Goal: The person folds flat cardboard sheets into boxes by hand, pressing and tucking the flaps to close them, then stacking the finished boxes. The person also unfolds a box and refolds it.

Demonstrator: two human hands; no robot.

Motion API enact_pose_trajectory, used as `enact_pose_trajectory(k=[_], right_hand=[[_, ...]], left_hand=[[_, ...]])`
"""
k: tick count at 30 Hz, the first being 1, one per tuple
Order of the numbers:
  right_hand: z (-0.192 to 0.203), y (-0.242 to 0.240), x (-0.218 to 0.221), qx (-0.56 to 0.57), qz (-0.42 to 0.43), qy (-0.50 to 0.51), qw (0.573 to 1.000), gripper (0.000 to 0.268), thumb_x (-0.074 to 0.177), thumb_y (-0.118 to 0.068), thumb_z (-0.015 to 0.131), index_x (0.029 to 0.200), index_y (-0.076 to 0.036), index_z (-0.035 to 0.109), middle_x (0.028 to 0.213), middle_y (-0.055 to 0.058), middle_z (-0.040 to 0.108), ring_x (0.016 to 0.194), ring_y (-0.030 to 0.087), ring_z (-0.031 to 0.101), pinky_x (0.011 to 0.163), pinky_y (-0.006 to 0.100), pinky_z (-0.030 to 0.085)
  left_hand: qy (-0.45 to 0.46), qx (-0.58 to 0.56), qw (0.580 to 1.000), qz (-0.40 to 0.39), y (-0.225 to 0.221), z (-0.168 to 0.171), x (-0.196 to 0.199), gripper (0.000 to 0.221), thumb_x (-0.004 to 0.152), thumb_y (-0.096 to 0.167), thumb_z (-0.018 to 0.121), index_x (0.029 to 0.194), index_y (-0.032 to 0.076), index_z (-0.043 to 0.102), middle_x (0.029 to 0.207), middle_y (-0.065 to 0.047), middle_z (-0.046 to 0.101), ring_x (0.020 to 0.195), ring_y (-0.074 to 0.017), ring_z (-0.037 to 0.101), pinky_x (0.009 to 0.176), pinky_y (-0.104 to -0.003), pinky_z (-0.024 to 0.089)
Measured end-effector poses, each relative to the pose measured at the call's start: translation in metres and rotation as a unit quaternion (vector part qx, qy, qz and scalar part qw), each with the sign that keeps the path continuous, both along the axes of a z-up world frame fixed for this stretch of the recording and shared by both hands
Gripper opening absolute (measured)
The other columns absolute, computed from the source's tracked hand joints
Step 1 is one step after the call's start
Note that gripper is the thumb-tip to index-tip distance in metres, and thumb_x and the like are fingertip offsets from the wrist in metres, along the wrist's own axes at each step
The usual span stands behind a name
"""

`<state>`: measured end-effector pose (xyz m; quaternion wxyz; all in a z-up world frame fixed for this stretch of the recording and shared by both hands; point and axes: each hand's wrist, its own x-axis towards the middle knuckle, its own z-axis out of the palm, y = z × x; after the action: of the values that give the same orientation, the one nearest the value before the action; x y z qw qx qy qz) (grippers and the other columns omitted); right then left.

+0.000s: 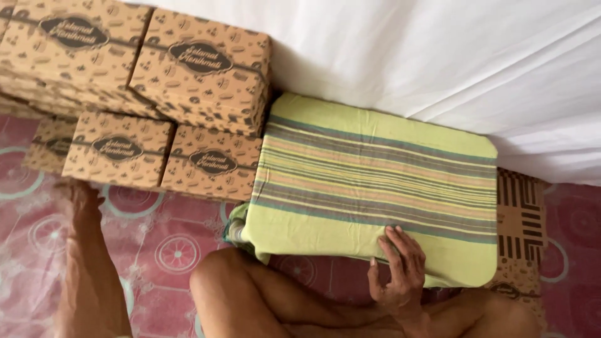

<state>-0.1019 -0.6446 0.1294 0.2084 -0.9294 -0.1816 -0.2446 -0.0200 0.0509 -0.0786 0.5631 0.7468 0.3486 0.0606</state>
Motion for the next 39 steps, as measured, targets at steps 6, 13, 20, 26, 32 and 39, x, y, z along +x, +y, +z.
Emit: enact_pose_trajectory(k=[6,13,20,26,32,39], right_hand=[[0.003,0.0,-0.002,0.006,-0.005,0.016,1.0,0.045,0.083,-0.012,0.066,0.127,-0.003,0.062,0.142,0.013,0.059,0.138,0.034,0.054,0.123,0.053,0.039],[0.005,0.0,0.001,0.003,0.004,0.012,1.0,0.043,0.085,-0.014,0.066,0.127,-0.005,0.061,0.142,0.011,0.058,0.138,0.031,0.053,0.123,0.051,0.039],[0.026,0.001,0.002,0.016,0.019,0.013,1.0,0.043,0.084,-0.013,0.068,0.126,-0.003,0.06,0.14,0.013,0.06,0.135,0.033,0.057,0.118,0.049,0.043],[0.044,-0.01,-0.004,0.211,0.052,0.08,0.973,0.036,0.09,-0.013,0.064,0.124,-0.003,0.061,0.141,0.016,0.057,0.132,0.033,0.06,0.107,0.04,0.056],[0.046,-0.134,-0.002,0.358,0.001,-0.013,0.933,0.037,0.097,0.002,0.057,0.134,-0.001,0.055,0.145,0.015,0.054,0.138,0.026,0.053,0.122,0.041,0.049],[-0.028,-0.352,-0.022,0.239,-0.415,0.221,0.85,0.029,0.104,-0.017,0.066,0.132,-0.011,0.061,0.119,0.02,0.067,0.104,0.035,0.068,0.07,0.047,0.059]], left_hand=[[-0.247,-0.184,0.942,0.129,-0.063,0.052,0.033,0.048,0.103,0.053,0.041,0.145,0.03,0.042,0.14,0.006,0.058,0.132,-0.0125,0.063,0.118,-0.034,0.062],[-0.27,-0.231,0.91,0.214,-0.067,0.046,0.025,0.072,0.077,0.069,0.034,0.13,0.024,0.052,0.14,0.001,0.059,0.137,-0.0205,0.058,0.121,-0.045,0.048],[-0.276,-0.296,0.878,0.255,-0.085,-0.028,0.013,0.099,0.051,0.086,0.028,0.115,0.018,0.062,0.14,-0.004,0.06,0.142,-0.0284,0.052,0.125,-0.056,0.032],[-0.189,-0.1,0.968,0.132,-0.152,-0.02,-0.044,0.048,0.114,0.005,0.051,0.145,0.009,0.015,0.148,-0.007,0.04,0.145,-0.0173,0.049,0.111,-0.028,0.048],[0.086,0.419,0.894,-0.137,-0.207,0.027,-0.115,0.029,0.12,0.024,0.06,0.118,-0.004,0.057,0.102,-0.024,0.064,0.109,-0.0416,0.051,0.087,-0.054,0.041],[-0.181,-0.42,0.882,-0.117,-0.178,-0.037,-0.129,0.025,0.119,0.029,0.032,0.113,0.015,0.052,0.108,0.004,0.049,0.097,-0.0097,0.044,0.094,-0.018,0.034]])
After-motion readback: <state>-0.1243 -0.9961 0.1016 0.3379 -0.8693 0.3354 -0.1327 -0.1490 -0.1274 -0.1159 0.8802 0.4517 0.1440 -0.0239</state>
